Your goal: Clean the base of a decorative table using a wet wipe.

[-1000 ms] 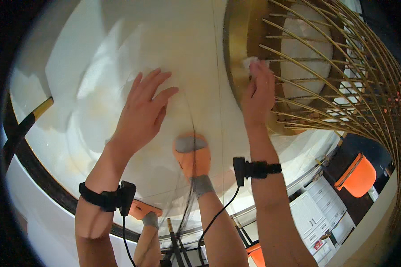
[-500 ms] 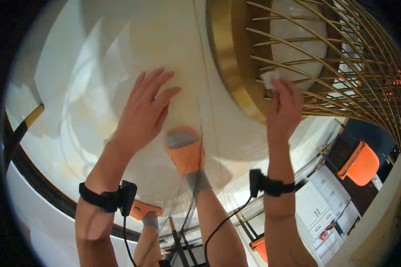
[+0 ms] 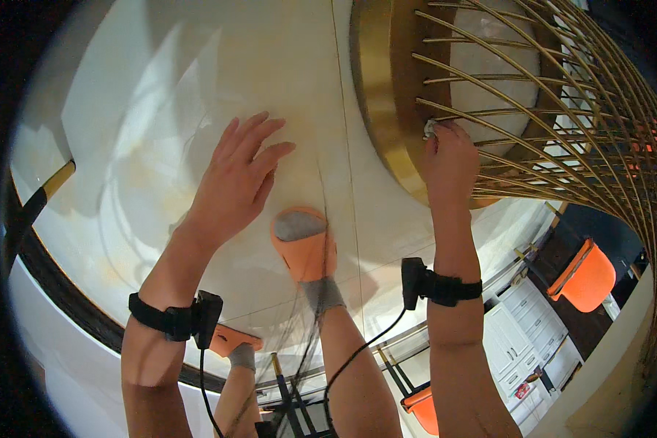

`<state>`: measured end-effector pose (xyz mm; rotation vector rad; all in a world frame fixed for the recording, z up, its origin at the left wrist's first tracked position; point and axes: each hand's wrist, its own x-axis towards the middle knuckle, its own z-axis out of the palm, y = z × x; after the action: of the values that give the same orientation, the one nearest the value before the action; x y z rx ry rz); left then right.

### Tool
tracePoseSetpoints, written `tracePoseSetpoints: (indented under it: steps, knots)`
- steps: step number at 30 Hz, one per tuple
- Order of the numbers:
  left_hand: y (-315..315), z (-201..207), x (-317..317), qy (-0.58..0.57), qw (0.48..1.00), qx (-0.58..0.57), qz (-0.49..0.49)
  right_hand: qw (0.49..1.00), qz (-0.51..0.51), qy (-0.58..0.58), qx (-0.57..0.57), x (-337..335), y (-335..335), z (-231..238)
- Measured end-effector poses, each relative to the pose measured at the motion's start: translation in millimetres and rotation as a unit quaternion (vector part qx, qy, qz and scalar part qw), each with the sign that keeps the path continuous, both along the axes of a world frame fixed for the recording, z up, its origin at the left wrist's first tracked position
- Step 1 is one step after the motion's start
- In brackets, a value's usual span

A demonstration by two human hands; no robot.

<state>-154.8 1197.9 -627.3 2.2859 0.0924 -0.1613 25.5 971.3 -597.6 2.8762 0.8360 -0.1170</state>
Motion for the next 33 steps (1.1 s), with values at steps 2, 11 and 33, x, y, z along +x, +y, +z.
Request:
tracePoseSetpoints:
  steps: [2, 11, 33]
  knots:
    - [-1.5, -2.8, 2.0, -0.006, 1.0, -0.001, -0.003, 1.0, 0.005, -0.013, 0.016, -7.7, -3.9, -0.5]
    - [-1.5, 2.7, 0.6, -0.008, 1.0, -0.002, -0.019, 0.978, 0.041, 0.039, 0.203, -26.0, 40.1, 21.0]
    - [3.3, -7.3, 9.3, -0.017, 1.0, 0.001, -0.008, 0.96, 0.14, 0.09, 0.224, -4.1, 5.7, -7.6]
